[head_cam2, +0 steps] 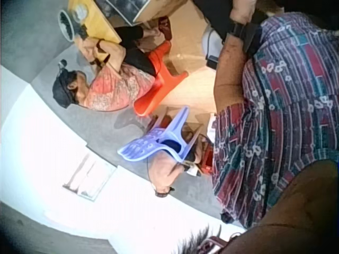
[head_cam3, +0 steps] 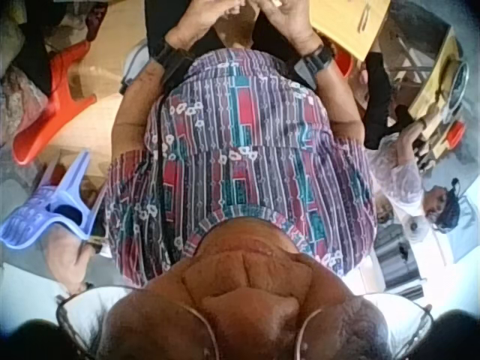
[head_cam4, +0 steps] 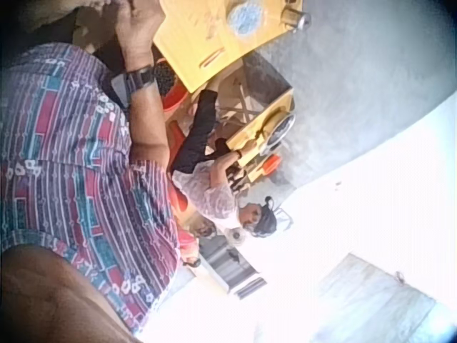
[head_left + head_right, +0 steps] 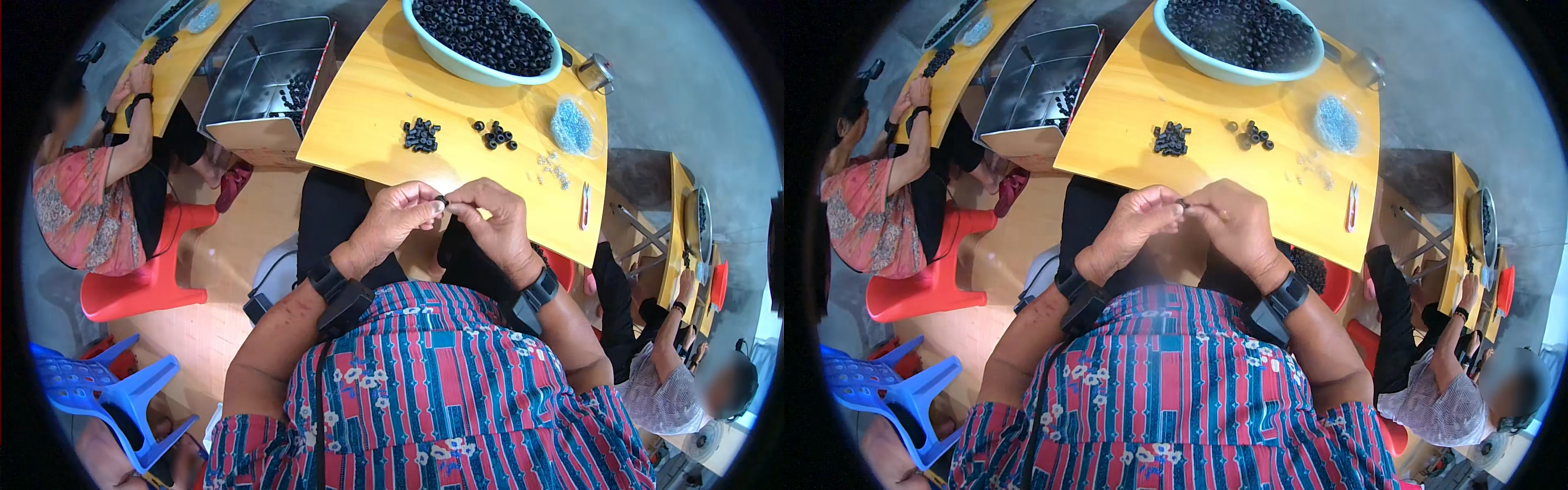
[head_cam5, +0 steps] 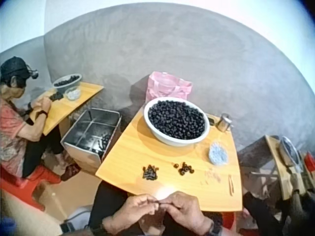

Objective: Assembling small black plastic components by hand in a workshop setting.

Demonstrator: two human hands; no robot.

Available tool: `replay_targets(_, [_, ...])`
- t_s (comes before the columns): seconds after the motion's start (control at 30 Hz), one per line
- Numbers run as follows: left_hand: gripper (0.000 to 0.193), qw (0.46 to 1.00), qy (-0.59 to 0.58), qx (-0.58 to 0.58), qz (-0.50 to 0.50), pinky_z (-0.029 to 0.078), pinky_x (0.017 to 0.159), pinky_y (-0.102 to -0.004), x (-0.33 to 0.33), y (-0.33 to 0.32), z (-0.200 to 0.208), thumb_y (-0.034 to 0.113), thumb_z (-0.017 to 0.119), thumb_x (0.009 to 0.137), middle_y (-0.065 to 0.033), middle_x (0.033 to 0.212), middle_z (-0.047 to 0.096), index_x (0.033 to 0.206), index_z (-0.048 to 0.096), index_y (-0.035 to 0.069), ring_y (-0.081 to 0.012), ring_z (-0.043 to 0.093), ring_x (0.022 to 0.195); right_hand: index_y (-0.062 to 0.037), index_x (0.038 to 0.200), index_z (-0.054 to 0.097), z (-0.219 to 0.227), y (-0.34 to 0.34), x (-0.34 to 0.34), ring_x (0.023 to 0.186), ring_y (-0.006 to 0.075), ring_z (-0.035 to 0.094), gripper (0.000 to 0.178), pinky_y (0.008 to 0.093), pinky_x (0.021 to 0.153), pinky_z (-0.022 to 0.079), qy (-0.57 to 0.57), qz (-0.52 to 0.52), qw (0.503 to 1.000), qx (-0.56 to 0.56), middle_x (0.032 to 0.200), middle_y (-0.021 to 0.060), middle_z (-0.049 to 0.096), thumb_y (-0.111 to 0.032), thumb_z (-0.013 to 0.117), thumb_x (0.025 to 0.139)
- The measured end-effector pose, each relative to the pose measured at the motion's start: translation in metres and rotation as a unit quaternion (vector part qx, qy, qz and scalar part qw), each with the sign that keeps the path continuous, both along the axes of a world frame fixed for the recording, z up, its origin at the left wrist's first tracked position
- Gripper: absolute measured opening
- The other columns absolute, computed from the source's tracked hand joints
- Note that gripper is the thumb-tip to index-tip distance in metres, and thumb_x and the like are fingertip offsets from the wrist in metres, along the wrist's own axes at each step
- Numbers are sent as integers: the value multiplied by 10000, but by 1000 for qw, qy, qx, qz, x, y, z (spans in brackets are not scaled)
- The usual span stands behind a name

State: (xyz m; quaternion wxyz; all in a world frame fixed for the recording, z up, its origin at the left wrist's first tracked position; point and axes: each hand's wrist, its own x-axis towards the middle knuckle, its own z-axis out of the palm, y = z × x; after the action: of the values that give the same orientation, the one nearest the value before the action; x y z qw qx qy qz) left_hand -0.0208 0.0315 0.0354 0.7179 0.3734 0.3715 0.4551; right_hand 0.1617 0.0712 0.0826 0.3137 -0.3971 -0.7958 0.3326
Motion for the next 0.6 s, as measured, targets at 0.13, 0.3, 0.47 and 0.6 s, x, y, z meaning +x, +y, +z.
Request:
replay_targets(0.13, [167, 999, -13, -2, 44, 480, 755, -227, -1, 11, 5, 149, 578, 909, -21, 903, 619, 1016, 602, 23, -74, 582, 795, -18, 904, 680, -14, 25, -5, 735, 219, 644, 140, 299, 659, 509, 44, -100, 990, -84, 830, 119, 651, -28, 677, 763])
replay_targets(0.3, [146, 997, -22, 31, 68, 482, 739, -219, 2, 21, -1, 84, 590, 892, -25, 894, 619, 1014, 592, 4, -77, 586, 799, -12, 912, 673, -26, 43, -7, 697, 224, 638, 138, 308, 641, 509, -18, -127, 992, -6, 824, 130, 645, -40, 657, 778])
replay_targets(0.47, [142, 994, 26, 77, 67, 488, 739, -212, 2, 27, -10, 41, 593, 882, -23, 885, 613, 1013, 583, -11, -76, 589, 805, -11, 886, 664, -29, 44, 4, 670, 231, 626, 113, 314, 635, 506, -40, -183, 982, -1, 810, 132, 639, -41, 654, 777])
replay_targets(0.6, [160, 996, 11, 59, 61, 502, 753, -225, 0, 30, -14, 64, 594, 891, -29, 885, 614, 1028, 581, -16, -87, 607, 816, -7, 878, 660, -27, 46, 8, 666, 233, 627, 107, 316, 632, 506, -52, -181, 982, -7, 802, 135, 636, -34, 654, 775])
